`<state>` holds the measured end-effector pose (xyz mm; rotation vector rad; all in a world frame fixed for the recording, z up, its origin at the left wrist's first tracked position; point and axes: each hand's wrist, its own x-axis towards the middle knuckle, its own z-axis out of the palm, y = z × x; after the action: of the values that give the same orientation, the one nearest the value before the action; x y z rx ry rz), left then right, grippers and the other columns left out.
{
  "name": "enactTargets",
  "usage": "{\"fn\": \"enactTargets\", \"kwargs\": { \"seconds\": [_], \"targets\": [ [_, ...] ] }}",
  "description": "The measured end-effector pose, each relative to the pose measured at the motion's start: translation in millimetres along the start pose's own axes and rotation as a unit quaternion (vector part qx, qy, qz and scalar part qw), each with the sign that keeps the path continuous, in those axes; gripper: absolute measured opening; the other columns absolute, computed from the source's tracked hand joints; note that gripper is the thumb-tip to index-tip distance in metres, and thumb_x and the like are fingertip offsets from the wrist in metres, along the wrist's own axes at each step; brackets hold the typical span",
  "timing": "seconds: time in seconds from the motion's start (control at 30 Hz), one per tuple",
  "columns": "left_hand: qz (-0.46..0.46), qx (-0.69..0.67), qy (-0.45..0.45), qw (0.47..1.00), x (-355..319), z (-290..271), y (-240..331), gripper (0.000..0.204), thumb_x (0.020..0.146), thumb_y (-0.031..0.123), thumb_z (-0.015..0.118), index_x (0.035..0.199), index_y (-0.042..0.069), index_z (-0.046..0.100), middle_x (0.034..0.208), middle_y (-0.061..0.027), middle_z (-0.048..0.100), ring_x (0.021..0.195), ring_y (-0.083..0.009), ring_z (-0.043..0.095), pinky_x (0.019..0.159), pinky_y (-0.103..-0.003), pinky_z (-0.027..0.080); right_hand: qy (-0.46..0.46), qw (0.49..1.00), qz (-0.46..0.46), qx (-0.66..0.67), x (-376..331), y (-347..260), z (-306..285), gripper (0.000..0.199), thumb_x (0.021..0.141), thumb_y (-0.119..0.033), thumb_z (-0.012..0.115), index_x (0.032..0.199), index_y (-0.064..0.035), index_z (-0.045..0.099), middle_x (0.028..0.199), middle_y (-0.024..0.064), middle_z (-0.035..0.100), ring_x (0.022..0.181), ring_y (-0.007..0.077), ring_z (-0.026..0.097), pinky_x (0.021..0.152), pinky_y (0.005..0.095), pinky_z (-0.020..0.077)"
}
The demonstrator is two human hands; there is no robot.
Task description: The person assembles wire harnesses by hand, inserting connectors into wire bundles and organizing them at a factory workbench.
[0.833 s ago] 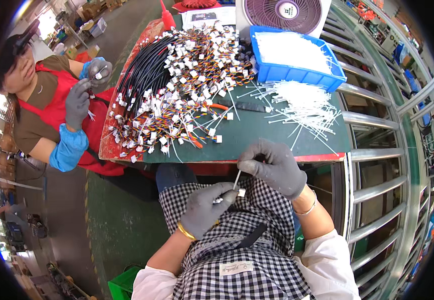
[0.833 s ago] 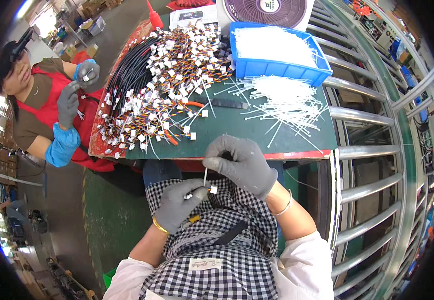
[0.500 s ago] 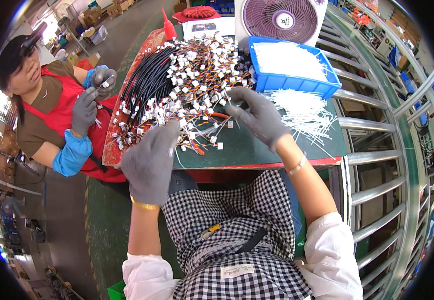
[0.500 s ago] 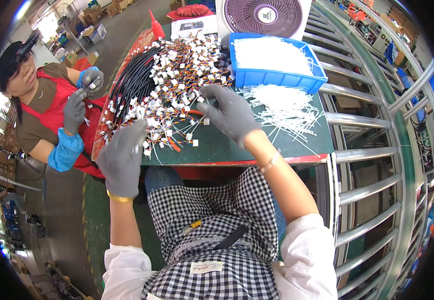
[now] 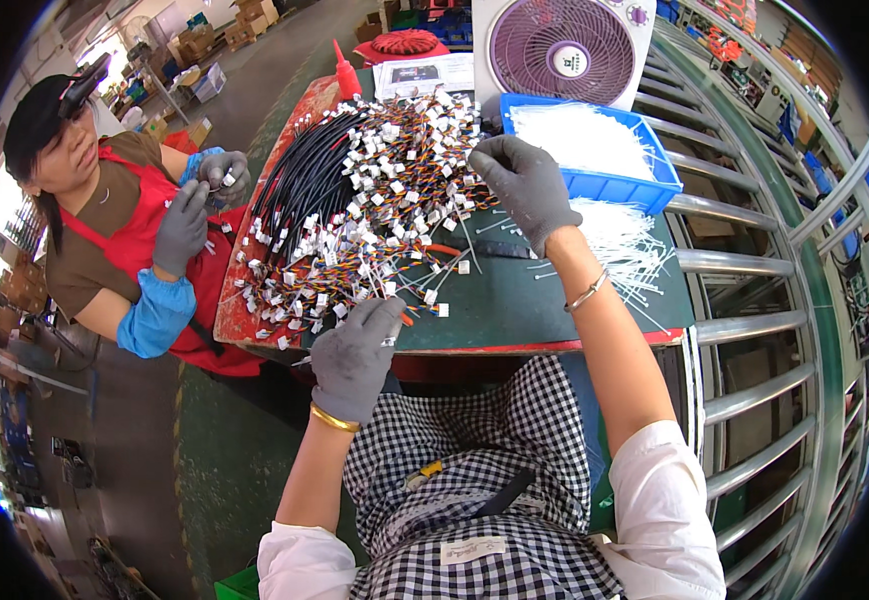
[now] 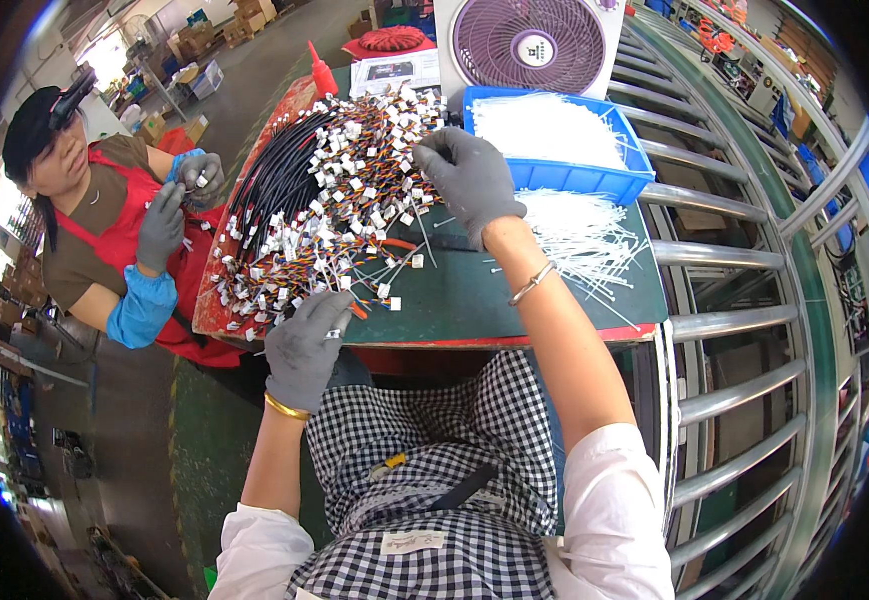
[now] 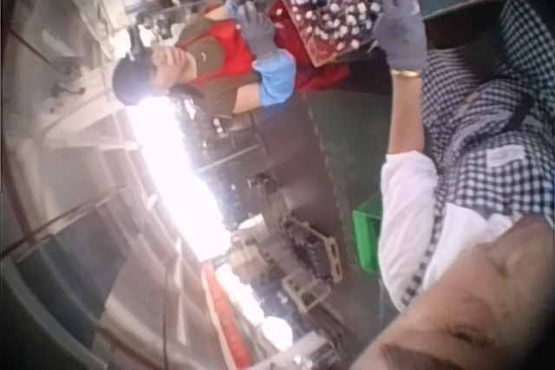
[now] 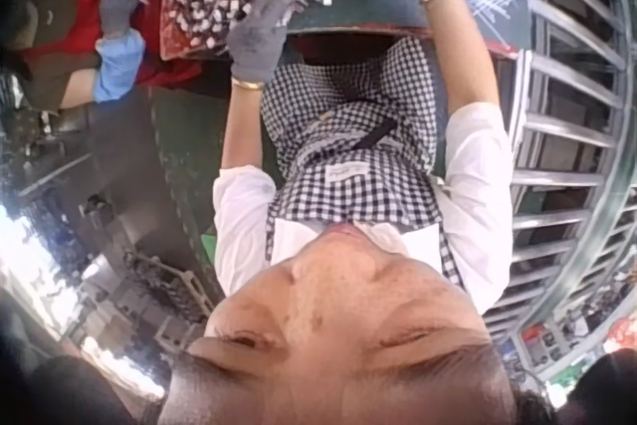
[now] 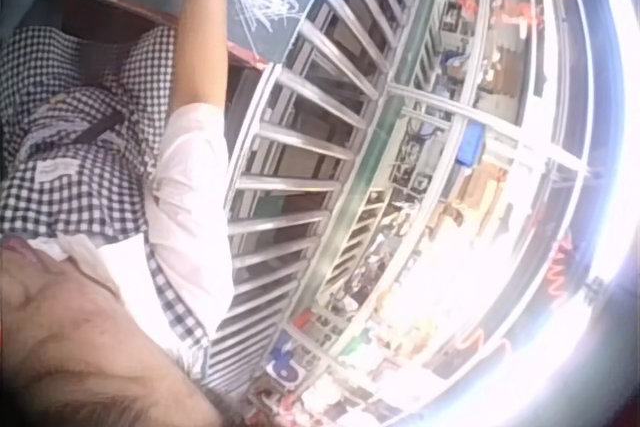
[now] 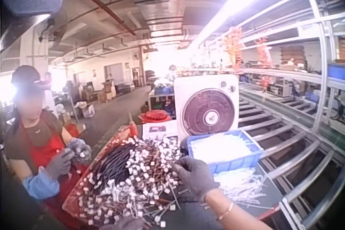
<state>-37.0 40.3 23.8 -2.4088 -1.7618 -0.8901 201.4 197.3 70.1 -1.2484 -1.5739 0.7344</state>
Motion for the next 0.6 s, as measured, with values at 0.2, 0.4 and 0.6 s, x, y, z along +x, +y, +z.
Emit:
{"fn": "enactTargets", "kwargs": {
  "seconds": [0.2, 0.4, 0.6],
  "targets": [
    [0.011, -0.05, -0.033, 0.998, -3, 7, 31, 0.02, 0.09, 0.019, 0.067, 0.109, 0.015, 0.069, 0.099, -0.0053, 0.07, 0.081, -0.0269, 0.069, 0.068, -0.038, 0.054, -0.18, 0.972, -0.03, -0.151, 8, 44, 25, 0.046, 0.094, -0.037, 0.061, 0.135, -0.0158, 0.059, 0.11, 0.0166, 0.071, 0.108, 0.0355, 0.065, 0.096, 0.0424, 0.0494],
    [0.026, -0.086, -0.031, 0.995, -11, 6, 38, 0.021, 0.087, 0.016, 0.07, 0.108, 0.012, 0.069, 0.094, -0.0072, 0.07, 0.08, -0.0275, 0.069, 0.067, -0.036, 0.054, -0.058, 0.996, 0.052, 0.041, 21, 35, 24, 0.031, 0.088, -0.025, 0.072, 0.108, -0.0011, 0.073, 0.089, 0.0106, 0.074, 0.078, 0.0166, 0.067, 0.075, 0.0313, 0.0532],
    [0.009, -0.205, -0.021, 0.979, -13, 9, 38, 0.019, 0.089, 0.015, 0.069, 0.107, 0.009, 0.07, 0.097, -0.0085, 0.072, 0.085, -0.0285, 0.07, 0.073, -0.035, 0.056, -0.001, 0.95, 0.101, 0.296, -9, -1, -14, 0.026, 0.093, -0.025, 0.068, 0.102, 0.0004, 0.069, 0.07, -0.0023, 0.058, 0.06, 0.0056, 0.051, 0.056, 0.021, 0.0401]
  ]
}}
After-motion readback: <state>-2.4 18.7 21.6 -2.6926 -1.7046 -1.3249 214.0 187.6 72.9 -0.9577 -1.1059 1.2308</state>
